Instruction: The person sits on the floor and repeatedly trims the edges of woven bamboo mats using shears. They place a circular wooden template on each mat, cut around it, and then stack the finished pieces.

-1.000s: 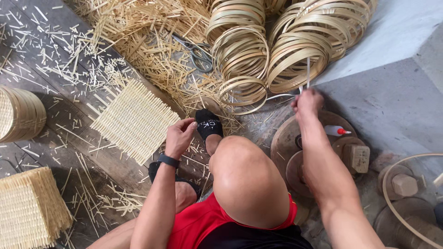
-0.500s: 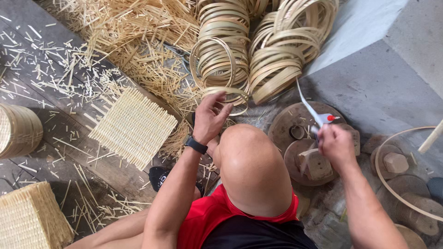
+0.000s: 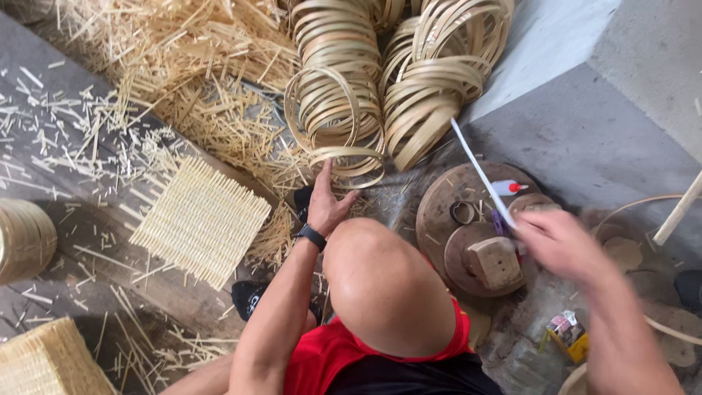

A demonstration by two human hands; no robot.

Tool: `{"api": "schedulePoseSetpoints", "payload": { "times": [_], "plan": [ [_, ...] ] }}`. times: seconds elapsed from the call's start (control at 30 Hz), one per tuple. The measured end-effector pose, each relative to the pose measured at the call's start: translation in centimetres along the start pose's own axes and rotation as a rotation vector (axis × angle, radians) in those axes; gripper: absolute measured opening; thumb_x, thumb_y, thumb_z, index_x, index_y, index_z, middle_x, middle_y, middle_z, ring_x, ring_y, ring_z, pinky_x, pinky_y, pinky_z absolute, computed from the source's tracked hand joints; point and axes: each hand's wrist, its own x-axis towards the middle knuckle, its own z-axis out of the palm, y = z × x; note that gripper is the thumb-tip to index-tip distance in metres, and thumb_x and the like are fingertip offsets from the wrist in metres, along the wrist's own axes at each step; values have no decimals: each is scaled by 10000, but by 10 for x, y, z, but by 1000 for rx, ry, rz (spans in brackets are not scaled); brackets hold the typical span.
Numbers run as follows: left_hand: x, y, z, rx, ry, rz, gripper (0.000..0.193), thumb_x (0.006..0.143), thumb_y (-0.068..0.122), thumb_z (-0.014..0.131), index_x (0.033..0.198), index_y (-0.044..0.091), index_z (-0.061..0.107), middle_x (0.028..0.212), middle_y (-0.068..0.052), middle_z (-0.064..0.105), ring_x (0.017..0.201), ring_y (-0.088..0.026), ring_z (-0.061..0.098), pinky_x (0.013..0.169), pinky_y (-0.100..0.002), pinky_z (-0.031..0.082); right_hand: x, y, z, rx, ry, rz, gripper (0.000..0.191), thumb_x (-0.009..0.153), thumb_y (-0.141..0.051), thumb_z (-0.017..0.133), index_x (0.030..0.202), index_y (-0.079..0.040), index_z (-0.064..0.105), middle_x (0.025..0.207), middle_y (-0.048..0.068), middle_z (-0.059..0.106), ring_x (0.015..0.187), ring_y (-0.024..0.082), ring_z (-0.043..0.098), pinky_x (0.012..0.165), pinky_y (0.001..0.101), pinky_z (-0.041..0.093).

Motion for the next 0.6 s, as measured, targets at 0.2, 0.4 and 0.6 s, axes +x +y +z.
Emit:
{"api": "schedulePoseSetpoints", "payload": {
  "times": [0.2,0.4,0.6],
  "plan": [
    [26,69,-10,-191,-43,-56,975,761,284,868,1574,97,363,1423,-188,561,1220,-312,627,1001,-405,544,-62,25,-40,868,174,-194,303,1038,-156,573,773,-20,630,607,26,538,507,102,479,480,286,394],
    [52,150,-20,-265,-393,296,1092,744,433,942,1614,184,331,1488,-163,553,1333,-332,588,1115,-442,498,-60,-36,-28,817,153,-325,274,1020,-185,511,991,39,665,692,73,621,531,108,544,431,283,436],
    [73,153,12,202,-660,739,1248,607,541,946,1586,231,237,1606,-128,346,1439,-426,359,1143,-540,349,-37,-99,32,292,-241,-322,225,941,-125,550,745,-15,536,612,20,464,584,148,451,517,323,411]
  ]
}}
